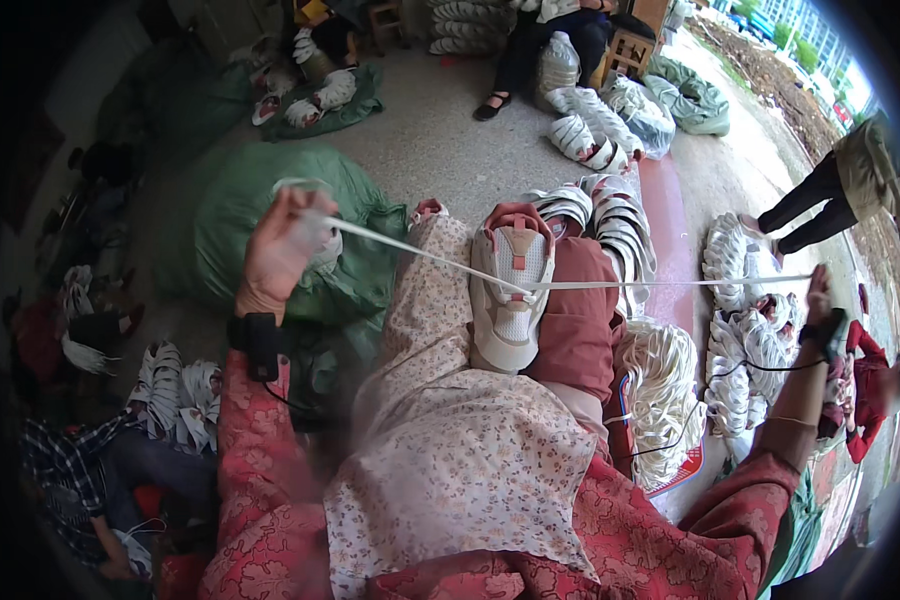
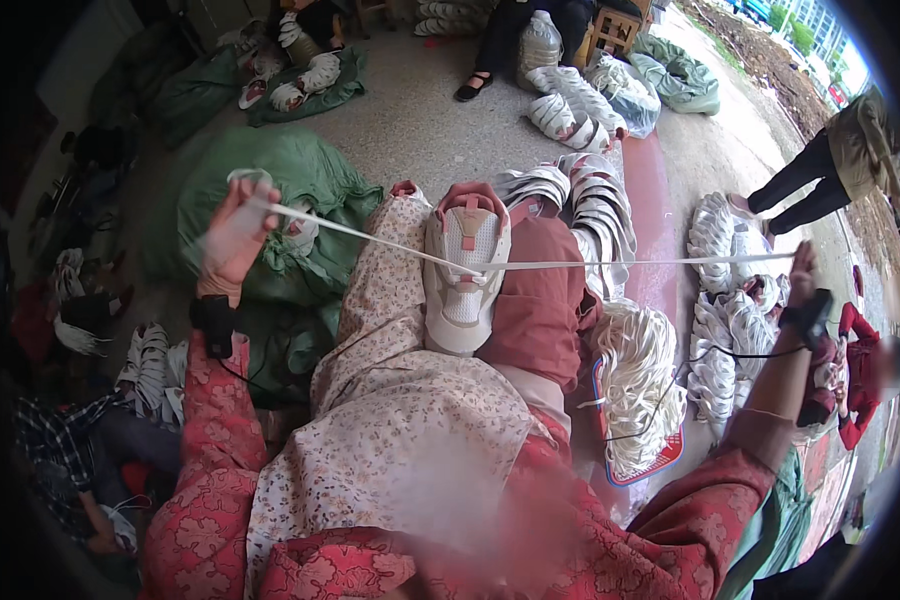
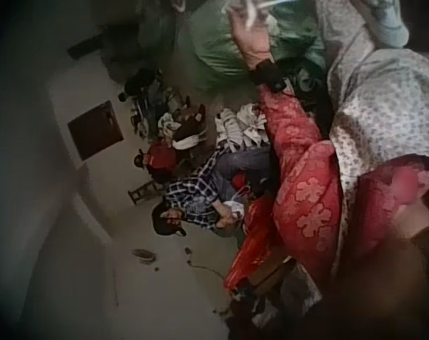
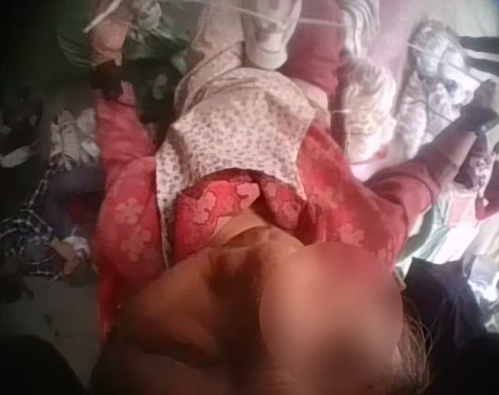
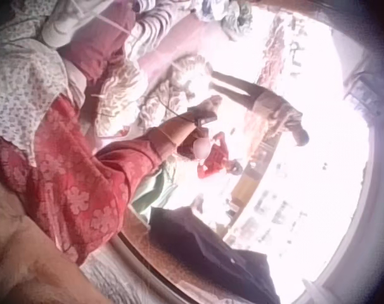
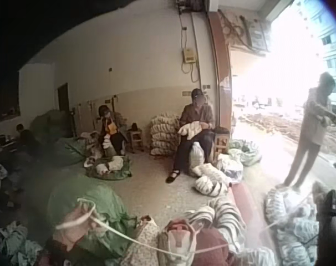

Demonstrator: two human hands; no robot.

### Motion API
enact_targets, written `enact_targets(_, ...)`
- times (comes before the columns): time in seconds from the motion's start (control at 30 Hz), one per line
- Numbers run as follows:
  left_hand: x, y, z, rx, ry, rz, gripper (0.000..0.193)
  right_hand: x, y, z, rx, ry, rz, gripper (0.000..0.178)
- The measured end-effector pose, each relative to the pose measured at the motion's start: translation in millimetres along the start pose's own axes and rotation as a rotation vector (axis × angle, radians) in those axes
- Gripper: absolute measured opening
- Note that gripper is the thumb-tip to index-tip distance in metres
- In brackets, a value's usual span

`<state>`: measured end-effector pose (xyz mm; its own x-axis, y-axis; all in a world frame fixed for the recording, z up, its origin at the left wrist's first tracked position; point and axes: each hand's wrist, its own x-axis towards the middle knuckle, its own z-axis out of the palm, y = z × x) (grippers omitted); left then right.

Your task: Lacing shoe uppers with strings in a factory environment.

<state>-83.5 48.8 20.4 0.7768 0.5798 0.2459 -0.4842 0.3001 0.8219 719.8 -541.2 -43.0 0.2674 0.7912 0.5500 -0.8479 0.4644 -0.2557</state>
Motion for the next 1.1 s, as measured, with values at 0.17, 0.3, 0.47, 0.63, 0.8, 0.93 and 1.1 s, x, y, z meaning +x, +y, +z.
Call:
enact_targets(0.17,-35,-46,-109,0.333,0.409,-0.384,0.037,-83,114,-100,-0.919,0.725,-0.425,0.017)
enact_targets(0.3,-43,-59,-122,1.184,0.391,-0.802,0.036,-7,307,-106,-0.846,1.243,-0.112,0.024)
enact_targets(0.47,25,-105,20,1.257,-0.030,-0.018,0.017,81,473,20,-1.411,0.701,0.139,0.015)
enact_targets(0.63,64,-153,127,1.124,-0.396,0.223,0.013,90,538,34,-1.576,0.463,0.423,0.012)
enact_targets(0.8,74,-193,119,1.065,-0.373,0.019,0.011,94,549,65,-1.428,0.384,0.583,0.013)
enact_targets(0.93,82,-199,121,1.044,-0.349,-0.110,0.014,91,548,59,-1.430,0.394,0.583,0.015)
enact_targets(1.1,83,-201,120,1.103,-0.420,-0.105,0.014,90,552,59,-1.319,0.506,0.533,0.018)
